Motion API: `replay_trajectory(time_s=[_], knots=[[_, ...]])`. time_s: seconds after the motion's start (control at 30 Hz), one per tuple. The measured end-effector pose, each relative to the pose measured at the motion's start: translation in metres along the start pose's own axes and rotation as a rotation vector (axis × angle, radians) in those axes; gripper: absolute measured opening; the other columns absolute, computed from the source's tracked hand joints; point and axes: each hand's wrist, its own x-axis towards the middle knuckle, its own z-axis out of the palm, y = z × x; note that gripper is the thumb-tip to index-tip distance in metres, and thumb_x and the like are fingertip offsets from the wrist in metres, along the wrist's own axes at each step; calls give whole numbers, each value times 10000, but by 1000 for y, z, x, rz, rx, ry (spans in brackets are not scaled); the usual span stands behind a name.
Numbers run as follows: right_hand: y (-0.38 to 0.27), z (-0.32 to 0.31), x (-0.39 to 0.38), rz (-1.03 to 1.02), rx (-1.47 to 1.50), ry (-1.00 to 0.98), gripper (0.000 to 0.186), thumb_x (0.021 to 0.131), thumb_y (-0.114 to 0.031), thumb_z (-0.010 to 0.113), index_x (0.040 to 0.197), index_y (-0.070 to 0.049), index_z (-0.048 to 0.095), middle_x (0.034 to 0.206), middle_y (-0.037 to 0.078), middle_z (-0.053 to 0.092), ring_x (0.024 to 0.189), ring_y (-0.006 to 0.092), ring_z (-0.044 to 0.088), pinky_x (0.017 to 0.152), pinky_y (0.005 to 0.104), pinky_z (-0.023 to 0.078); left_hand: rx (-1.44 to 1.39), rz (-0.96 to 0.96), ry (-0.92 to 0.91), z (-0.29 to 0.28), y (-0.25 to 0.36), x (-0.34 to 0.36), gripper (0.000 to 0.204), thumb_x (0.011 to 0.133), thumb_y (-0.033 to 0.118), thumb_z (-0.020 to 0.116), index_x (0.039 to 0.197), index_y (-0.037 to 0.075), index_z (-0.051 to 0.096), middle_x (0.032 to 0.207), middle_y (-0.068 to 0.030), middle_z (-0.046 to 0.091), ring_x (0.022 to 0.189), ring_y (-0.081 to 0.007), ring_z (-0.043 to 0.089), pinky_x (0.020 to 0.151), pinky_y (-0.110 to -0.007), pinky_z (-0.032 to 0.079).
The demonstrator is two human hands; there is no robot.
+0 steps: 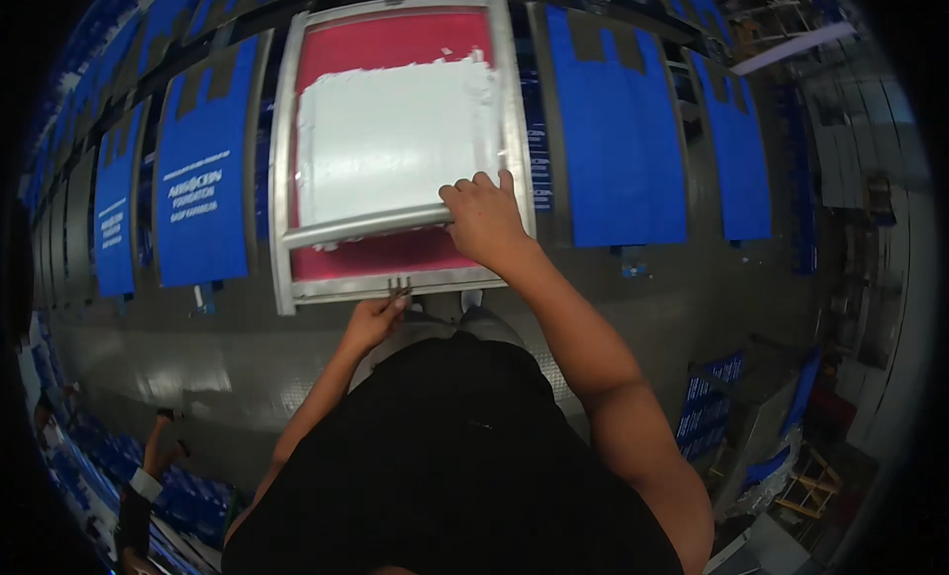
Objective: The person aligns a blue fabric sheet on a metal frame and then uses a squeegee to spread white ink across a screen printing frame. The person repeatedly moves the squeegee back and forth to ensure even coverage of the ink on the screen.
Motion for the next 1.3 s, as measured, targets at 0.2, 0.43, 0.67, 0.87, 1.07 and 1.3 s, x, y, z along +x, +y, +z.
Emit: replay_trajectory(time_s=[0.2, 0.43, 0.67, 0.87, 1.07, 1.3], knots=[[89, 33, 8, 55, 587, -64, 378, 665, -317, 783, 995, -155, 694, 941, 55, 674, 1054, 270, 577, 917, 482, 344, 351, -89, 36, -5, 31, -15, 406, 922, 384, 610, 860, -12, 679, 606, -46, 576, 565, -152, 556, 553, -331, 443], [125, 49, 46, 258, 778, 12, 461, 666, -380, 822, 958, -44, 702, 812, 89, 693, 782, 185, 640, 765, 316, 472, 439, 151, 903, -146, 82, 18, 445, 968, 395, 531, 1185, 19, 628, 1081, -181, 672, 986, -247, 637, 852, -355, 472], [126, 48, 62, 415, 885, 26, 426, 669, -306, 839, 908, 15, 695, 782, 75, 675, 739, 142, 608, 681, 292, 473, 115, 189, 758, -173, 43, 65, 577, 1000, 395, 476, 1361, -55, 454, 1352, -183, 525, 1234, -253, 497, 1036, -320, 367], [146, 15, 27, 329, 1038, -54, 443, 659, -325, 840, 939, -9, 708, 806, 86, 692, 768, 143, 617, 682, 299, 463, 86, 187, 815, -145, 71, 16, 550, 1005, 360, 478, 1354, -65, 455, 1302, -179, 556, 1193, -230, 516, 1012, -310, 390], [296, -31, -63, 371, 1028, 108, 406, 639, -204, 845, 974, -23, 706, 846, 43, 668, 797, 139, 605, 730, 293, 484, 101, 271, 672, 31, 103, 91, 527, 1005, 323, 482, 1353, -71, 452, 1269, -195, 578, 1140, -224, 541, 989, -314, 401], [435, -45, -124, 496, 1043, 67, 369, 660, -108, 821, 989, 6, 701, 846, 57, 677, 802, 146, 628, 754, 287, 495, -100, 245, 576, 185, 150, 131, 532, 984, 344, 530, 1342, -47, 482, 1218, -182, 614, 1101, -203, 568, 946, -306, 434]])
